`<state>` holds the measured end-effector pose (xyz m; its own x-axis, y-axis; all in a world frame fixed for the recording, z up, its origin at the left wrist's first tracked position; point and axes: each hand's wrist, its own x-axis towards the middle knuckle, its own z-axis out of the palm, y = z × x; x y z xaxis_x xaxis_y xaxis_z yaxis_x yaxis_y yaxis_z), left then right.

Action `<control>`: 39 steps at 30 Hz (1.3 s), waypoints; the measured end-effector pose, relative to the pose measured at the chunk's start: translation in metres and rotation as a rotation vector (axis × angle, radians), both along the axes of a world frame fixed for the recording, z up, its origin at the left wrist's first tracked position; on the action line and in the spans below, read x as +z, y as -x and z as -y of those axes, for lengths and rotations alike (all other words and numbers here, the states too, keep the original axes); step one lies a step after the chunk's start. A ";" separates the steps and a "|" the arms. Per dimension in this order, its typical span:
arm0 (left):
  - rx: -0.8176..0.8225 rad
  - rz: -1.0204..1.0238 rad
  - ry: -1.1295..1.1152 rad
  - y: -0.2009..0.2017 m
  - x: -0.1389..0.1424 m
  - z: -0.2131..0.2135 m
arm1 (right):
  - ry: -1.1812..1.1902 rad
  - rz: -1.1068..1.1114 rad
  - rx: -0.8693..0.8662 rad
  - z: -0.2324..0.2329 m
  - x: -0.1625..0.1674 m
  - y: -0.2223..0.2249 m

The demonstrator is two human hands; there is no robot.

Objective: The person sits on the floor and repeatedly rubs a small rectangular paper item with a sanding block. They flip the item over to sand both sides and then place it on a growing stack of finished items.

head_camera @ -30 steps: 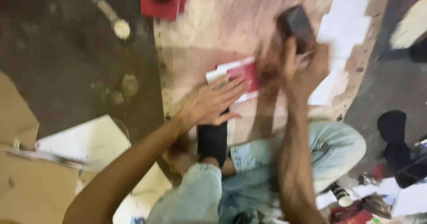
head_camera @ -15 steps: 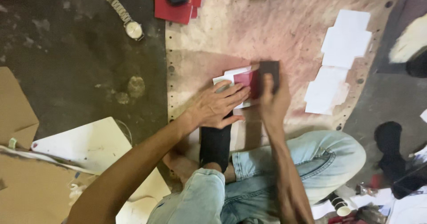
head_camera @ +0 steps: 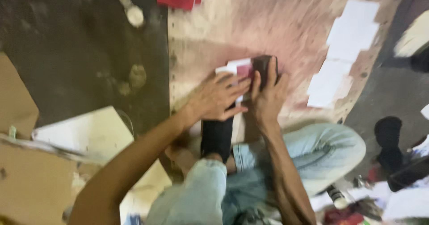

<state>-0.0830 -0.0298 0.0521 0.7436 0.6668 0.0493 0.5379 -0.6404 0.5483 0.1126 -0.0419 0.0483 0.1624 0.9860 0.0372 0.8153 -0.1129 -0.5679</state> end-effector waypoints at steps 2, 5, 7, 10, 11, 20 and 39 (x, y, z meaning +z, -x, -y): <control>-0.005 0.002 -0.082 0.001 0.001 -0.001 | 0.043 -0.309 -0.050 -0.002 0.001 -0.002; -0.013 -0.017 -0.007 0.005 0.000 0.002 | -0.011 -0.396 -0.027 -0.004 0.003 -0.005; -0.005 -0.013 0.057 0.008 -0.001 0.006 | 0.466 0.123 0.047 -0.005 0.003 -0.007; 0.054 0.023 -0.039 0.010 -0.005 0.012 | 0.240 -0.086 0.052 -0.010 0.006 -0.010; 0.068 0.029 -0.077 0.010 -0.007 0.012 | 0.018 -0.315 0.068 -0.013 0.007 -0.012; 0.389 0.094 0.055 -0.005 0.005 0.032 | -0.322 0.313 0.422 -0.007 0.007 -0.021; 0.687 0.964 0.788 -0.056 0.005 -0.018 | -0.098 -0.077 0.200 -0.056 0.043 -0.014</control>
